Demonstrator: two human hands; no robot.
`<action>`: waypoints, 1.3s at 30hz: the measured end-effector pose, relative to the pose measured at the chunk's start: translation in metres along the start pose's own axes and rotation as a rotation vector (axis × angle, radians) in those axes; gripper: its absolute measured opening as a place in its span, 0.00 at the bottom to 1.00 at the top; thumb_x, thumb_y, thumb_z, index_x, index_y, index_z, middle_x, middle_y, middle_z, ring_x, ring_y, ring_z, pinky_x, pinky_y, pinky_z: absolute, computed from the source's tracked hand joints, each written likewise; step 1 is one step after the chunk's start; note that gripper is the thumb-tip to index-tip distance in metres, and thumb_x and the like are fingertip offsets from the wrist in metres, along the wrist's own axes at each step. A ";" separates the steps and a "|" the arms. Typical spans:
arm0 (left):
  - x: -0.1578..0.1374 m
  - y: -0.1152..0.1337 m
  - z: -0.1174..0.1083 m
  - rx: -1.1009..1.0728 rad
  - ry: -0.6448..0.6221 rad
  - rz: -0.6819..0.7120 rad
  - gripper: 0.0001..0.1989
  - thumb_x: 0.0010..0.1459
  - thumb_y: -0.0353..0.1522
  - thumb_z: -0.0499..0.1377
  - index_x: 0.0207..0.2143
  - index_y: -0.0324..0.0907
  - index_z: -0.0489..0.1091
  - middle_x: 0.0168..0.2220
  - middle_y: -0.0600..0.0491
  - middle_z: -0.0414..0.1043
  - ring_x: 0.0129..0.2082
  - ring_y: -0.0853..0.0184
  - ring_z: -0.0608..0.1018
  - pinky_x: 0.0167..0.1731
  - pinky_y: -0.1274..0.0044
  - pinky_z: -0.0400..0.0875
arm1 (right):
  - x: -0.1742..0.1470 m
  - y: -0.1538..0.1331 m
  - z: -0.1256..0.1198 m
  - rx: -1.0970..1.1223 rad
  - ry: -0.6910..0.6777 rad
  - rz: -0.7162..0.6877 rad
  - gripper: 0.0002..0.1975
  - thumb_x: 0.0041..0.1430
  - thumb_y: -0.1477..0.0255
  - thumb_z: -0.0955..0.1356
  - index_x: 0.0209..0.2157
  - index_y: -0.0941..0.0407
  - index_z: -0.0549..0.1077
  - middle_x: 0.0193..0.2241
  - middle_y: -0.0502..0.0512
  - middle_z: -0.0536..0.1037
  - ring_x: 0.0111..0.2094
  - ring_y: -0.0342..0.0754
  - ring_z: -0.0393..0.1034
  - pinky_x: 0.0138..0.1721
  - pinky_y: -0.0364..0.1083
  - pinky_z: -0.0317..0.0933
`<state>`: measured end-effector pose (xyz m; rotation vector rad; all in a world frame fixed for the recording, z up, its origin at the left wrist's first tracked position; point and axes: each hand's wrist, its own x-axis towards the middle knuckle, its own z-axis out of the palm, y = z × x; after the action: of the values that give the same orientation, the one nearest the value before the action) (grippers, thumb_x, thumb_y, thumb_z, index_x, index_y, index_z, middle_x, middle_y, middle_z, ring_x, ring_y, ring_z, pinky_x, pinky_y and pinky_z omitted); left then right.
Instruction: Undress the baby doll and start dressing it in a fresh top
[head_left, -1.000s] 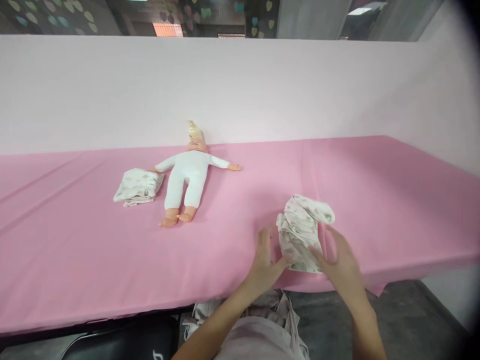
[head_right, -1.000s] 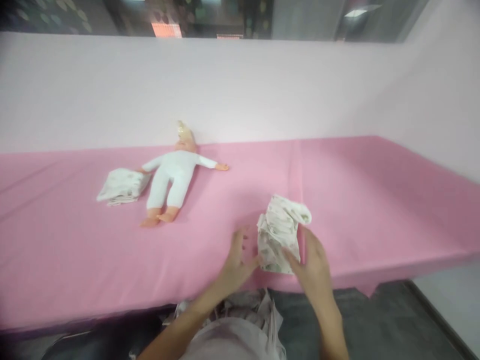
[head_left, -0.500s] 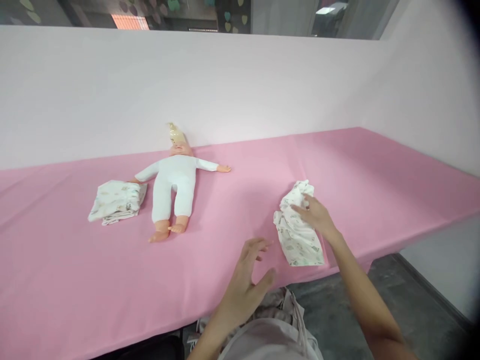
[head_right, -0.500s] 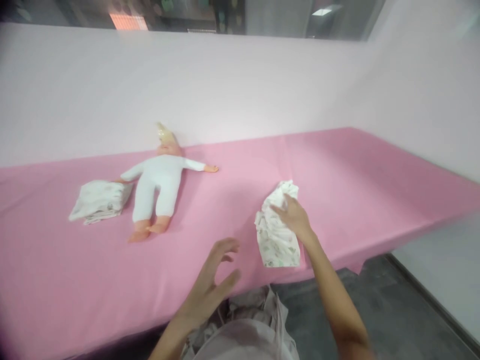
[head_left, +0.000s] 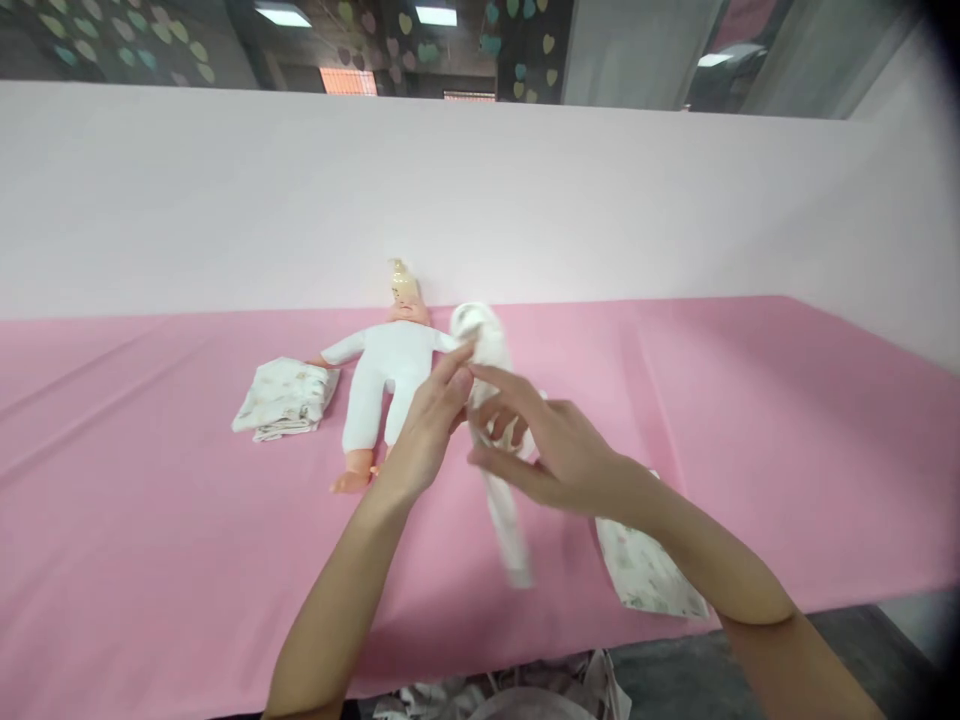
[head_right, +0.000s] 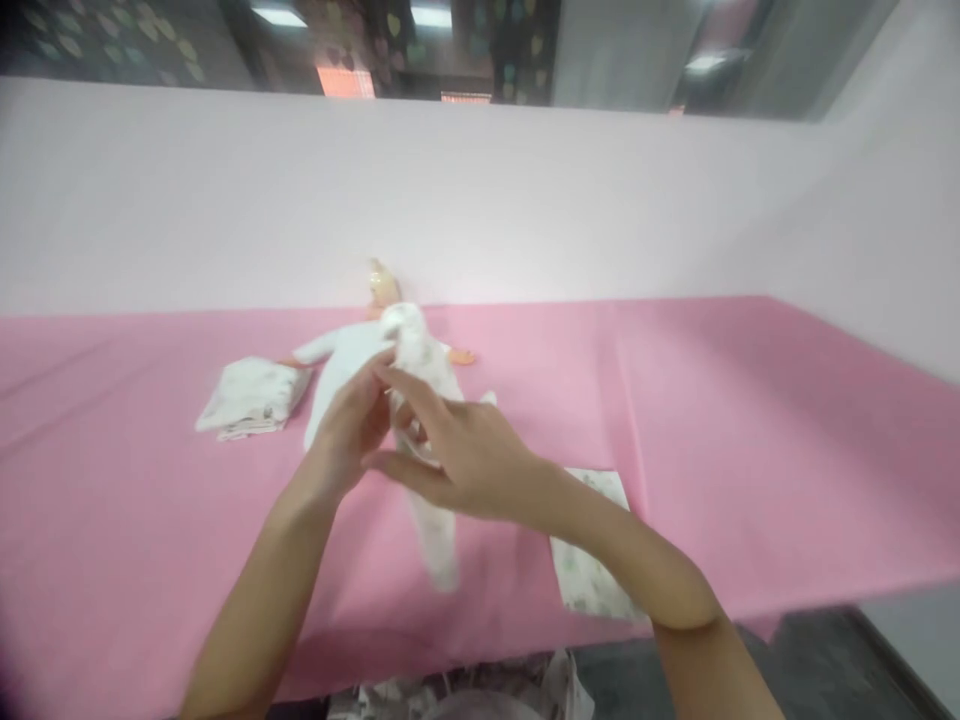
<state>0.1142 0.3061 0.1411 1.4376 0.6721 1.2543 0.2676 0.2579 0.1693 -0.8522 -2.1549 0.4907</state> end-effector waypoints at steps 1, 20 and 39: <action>0.006 0.006 0.002 -0.021 0.027 0.038 0.22 0.59 0.45 0.53 0.50 0.45 0.67 0.41 0.49 0.73 0.41 0.62 0.76 0.40 0.71 0.72 | 0.010 -0.002 0.004 0.024 0.044 0.020 0.27 0.63 0.61 0.63 0.61 0.52 0.54 0.34 0.51 0.75 0.29 0.43 0.69 0.26 0.42 0.64; 0.060 -0.060 -0.061 0.937 -0.002 -0.129 0.12 0.53 0.39 0.58 0.22 0.42 0.70 0.19 0.51 0.69 0.26 0.60 0.73 0.38 0.64 0.67 | 0.050 0.198 0.119 0.003 0.110 0.814 0.07 0.43 0.85 0.66 0.22 0.58 0.69 0.23 0.56 0.74 0.33 0.53 0.72 0.36 0.49 0.64; 0.045 -0.016 -0.021 0.480 0.245 0.083 0.16 0.55 0.30 0.51 0.43 0.43 0.73 0.21 0.58 0.63 0.19 0.72 0.64 0.22 0.81 0.60 | 0.052 0.099 0.054 0.048 0.432 -0.027 0.21 0.57 0.68 0.68 0.52 0.54 0.66 0.49 0.58 0.72 0.50 0.49 0.66 0.50 0.49 0.62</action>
<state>0.1109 0.3583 0.1383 1.7251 1.1486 1.4082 0.2421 0.3600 0.1044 -0.8164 -1.7494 0.3081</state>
